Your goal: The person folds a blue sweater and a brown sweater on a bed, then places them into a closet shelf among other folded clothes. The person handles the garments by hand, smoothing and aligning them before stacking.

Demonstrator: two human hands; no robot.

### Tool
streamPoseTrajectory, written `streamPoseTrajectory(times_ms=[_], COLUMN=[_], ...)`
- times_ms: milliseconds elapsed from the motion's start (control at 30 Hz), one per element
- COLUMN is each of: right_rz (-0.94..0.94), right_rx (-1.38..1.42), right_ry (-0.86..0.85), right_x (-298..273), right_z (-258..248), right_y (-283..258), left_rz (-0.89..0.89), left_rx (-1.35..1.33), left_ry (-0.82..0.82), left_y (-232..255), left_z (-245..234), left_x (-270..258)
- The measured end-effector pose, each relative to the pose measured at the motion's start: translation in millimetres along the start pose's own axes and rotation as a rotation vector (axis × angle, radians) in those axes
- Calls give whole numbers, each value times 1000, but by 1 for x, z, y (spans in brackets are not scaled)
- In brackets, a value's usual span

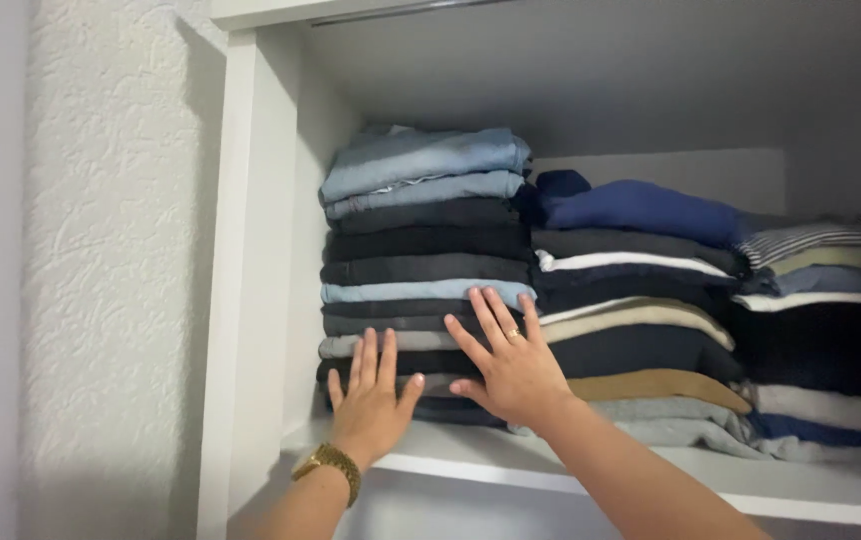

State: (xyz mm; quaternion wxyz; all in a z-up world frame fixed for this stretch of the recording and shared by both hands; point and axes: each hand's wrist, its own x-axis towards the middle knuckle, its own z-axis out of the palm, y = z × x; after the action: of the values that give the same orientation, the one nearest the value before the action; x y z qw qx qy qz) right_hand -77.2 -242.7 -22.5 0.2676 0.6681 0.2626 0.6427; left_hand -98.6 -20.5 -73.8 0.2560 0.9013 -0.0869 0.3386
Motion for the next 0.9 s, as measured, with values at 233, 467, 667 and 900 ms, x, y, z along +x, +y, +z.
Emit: streamPoseTrajectory(times_ms=[233,467,667,900], right_rz=[-114,-249,-312,-387], right_rx=[122,72,15,68], right_ry=[-20,-40,7,135], right_x=[-46,-109,-158,-203], right_z=[-17,-25,-29,-44], right_y=[28,78,129,180], left_rz=[125,257,265,211], left_rx=[17,102,62,76], left_ry=[67,142,117,-9], left_y=[36,80,123,164], left_z=[24,58,73,84], left_x=[-33,-61,-91,-123])
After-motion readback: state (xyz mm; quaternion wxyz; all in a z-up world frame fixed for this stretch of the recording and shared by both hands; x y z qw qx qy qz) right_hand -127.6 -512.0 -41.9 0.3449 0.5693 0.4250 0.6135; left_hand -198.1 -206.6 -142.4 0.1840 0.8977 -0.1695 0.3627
